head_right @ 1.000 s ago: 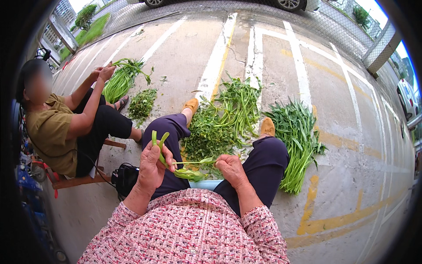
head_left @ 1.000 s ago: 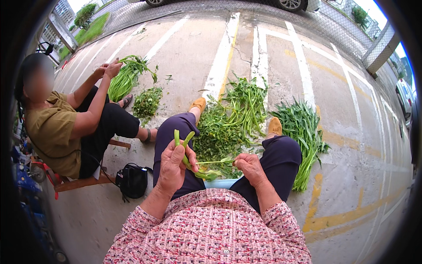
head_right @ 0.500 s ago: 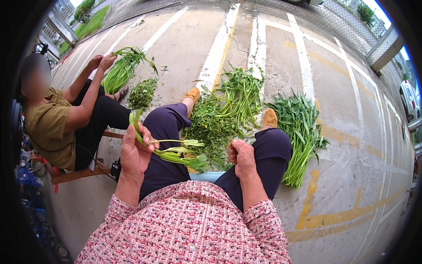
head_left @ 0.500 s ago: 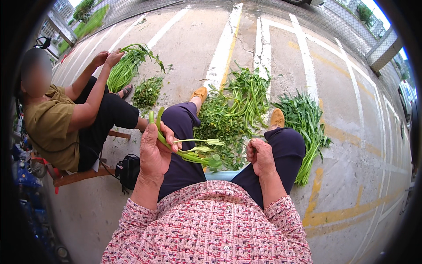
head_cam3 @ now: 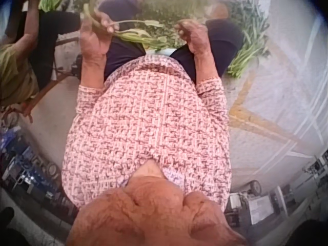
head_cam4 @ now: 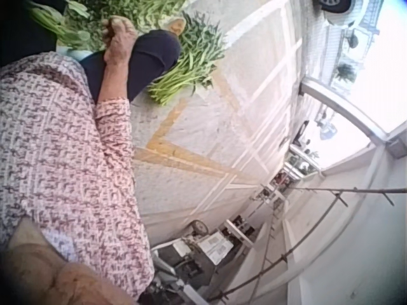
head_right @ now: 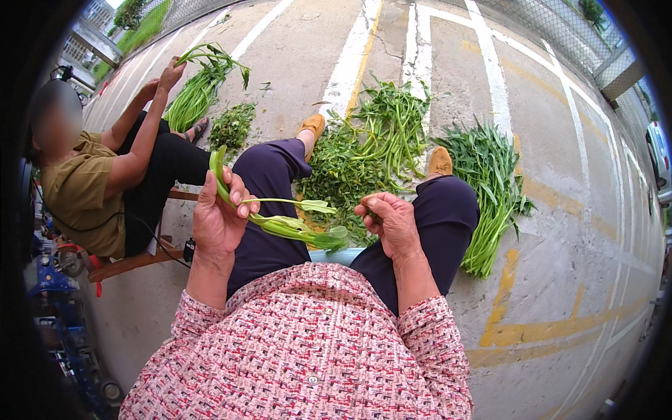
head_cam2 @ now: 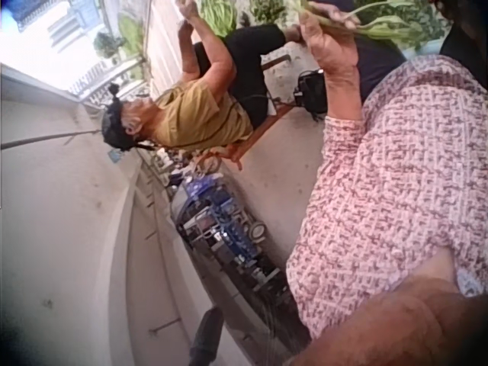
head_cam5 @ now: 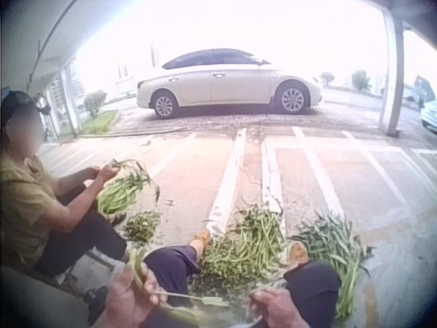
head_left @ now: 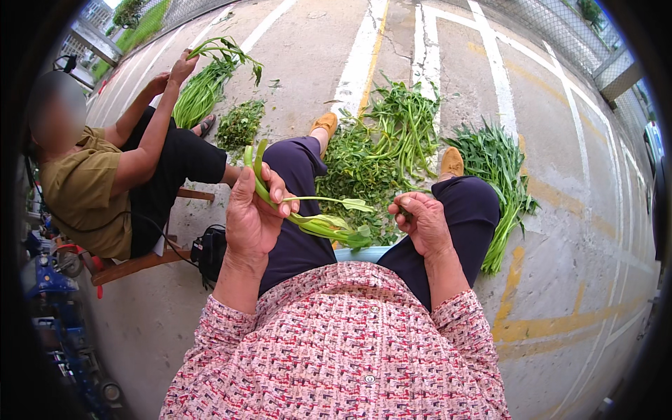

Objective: The person picks through a pile of green leafy vegetables by hand, snapping the stems into segments and removing unwanted parts. The cleaned pieces are gathered into a bunch.

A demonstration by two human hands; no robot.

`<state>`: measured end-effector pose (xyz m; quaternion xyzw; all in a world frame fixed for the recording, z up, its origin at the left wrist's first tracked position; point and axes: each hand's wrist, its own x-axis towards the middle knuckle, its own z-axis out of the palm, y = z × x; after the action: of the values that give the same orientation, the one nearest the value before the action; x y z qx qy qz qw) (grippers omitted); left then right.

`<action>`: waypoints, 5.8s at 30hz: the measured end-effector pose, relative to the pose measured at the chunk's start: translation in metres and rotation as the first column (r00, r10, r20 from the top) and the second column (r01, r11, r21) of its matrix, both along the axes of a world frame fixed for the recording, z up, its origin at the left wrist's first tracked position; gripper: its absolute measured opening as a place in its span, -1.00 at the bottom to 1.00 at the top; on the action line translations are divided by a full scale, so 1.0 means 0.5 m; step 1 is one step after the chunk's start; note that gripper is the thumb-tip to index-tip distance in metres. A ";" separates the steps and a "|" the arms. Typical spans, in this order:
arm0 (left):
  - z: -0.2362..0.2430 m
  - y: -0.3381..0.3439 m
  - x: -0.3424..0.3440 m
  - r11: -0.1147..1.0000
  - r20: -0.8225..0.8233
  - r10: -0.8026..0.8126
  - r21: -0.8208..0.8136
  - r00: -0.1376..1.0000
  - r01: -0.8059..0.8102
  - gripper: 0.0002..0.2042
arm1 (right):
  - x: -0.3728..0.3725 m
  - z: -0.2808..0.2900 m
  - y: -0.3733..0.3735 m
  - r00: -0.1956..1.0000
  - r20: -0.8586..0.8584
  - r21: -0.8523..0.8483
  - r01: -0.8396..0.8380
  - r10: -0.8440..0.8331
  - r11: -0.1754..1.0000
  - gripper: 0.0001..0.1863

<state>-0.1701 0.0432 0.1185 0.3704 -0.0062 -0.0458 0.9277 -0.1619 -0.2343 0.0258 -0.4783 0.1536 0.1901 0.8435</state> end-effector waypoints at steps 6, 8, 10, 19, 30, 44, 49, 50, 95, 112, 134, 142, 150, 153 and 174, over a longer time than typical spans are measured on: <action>0.001 -0.006 -0.001 1.000 0.004 -0.020 -0.019 1.000 0.020 -0.70 | -0.005 0.013 0.006 0.999 0.043 -0.002 -0.006 0.006 1.000 -0.85; 0.001 -0.007 -0.001 0.999 0.008 -0.030 -0.033 1.000 0.031 -0.69 | -0.006 0.009 0.003 0.997 0.068 0.002 -0.043 0.043 0.999 -0.83; 0.002 -0.009 0.000 0.999 0.005 -0.037 -0.040 0.999 0.037 -0.69 | -0.007 0.007 0.000 0.994 0.079 0.013 -0.076 0.075 0.997 -0.82; -0.018 -0.009 0.008 0.997 -0.006 -0.050 -0.067 0.999 0.049 -0.69 | -0.039 0.030 -0.001 0.938 0.242 -0.045 -0.246 0.249 0.968 -0.80; -0.019 -0.012 0.003 0.999 -0.022 -0.028 -0.047 0.999 0.027 -0.68 | -0.038 0.026 0.000 0.964 0.168 -0.083 -0.197 0.208 0.977 -0.80; -0.010 -0.036 -0.008 0.999 -0.049 -0.040 0.034 0.998 0.041 -0.71 | -0.039 0.038 0.011 0.902 0.263 -0.195 -0.299 0.343 0.934 -0.74; -0.010 -0.049 -0.012 0.995 -0.074 -0.053 0.079 0.996 0.059 -0.71 | -0.039 0.009 0.008 0.856 0.301 -0.241 -0.358 0.420 0.902 -0.82; -0.011 -0.051 -0.012 0.994 -0.065 -0.055 0.093 0.996 0.061 -0.71 | -0.039 0.008 0.008 0.856 0.291 -0.247 -0.364 0.427 0.898 -0.82; 0.005 -0.036 -0.016 0.997 0.036 -0.063 0.049 0.997 0.061 -0.69 | -0.025 0.014 0.003 0.982 0.105 -0.052 -0.154 0.159 0.987 -0.75; -0.005 -0.063 -0.021 0.982 0.024 -0.080 0.171 0.996 0.075 -0.73 | -0.040 0.010 0.014 0.870 0.324 -0.197 -0.321 0.371 0.926 -0.83; -0.005 -0.065 -0.029 0.978 0.024 -0.022 0.207 0.999 0.017 -0.73 | -0.037 0.023 0.014 0.974 0.105 -0.134 -0.188 0.202 0.973 -0.84; -0.008 -0.069 -0.027 0.974 0.025 -0.050 0.221 0.998 0.043 -0.73 | -0.037 0.037 0.014 0.932 0.101 -0.083 -0.340 0.347 0.937 -0.81; -0.017 -0.078 -0.031 0.952 0.029 -0.078 0.300 0.997 0.065 -0.75 | -0.040 0.028 0.015 0.884 0.245 -0.242 -0.343 0.399 0.908 -0.87; -0.025 -0.089 -0.042 0.921 0.035 -0.086 0.384 0.996 0.066 -0.76 | -0.042 0.001 0.024 0.844 0.306 -0.522 -0.238 0.441 0.819 -0.87; -0.019 -0.088 -0.034 0.960 0.003 -0.047 0.278 0.999 0.044 -0.74 | -0.035 0.024 0.014 0.948 0.137 -0.132 -0.271 0.288 0.954 -0.75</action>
<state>-0.1870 -0.0006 0.1091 0.4967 -0.0128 -0.0657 0.8653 -0.1795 -0.2272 0.0376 -0.5549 0.0286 0.2611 0.7893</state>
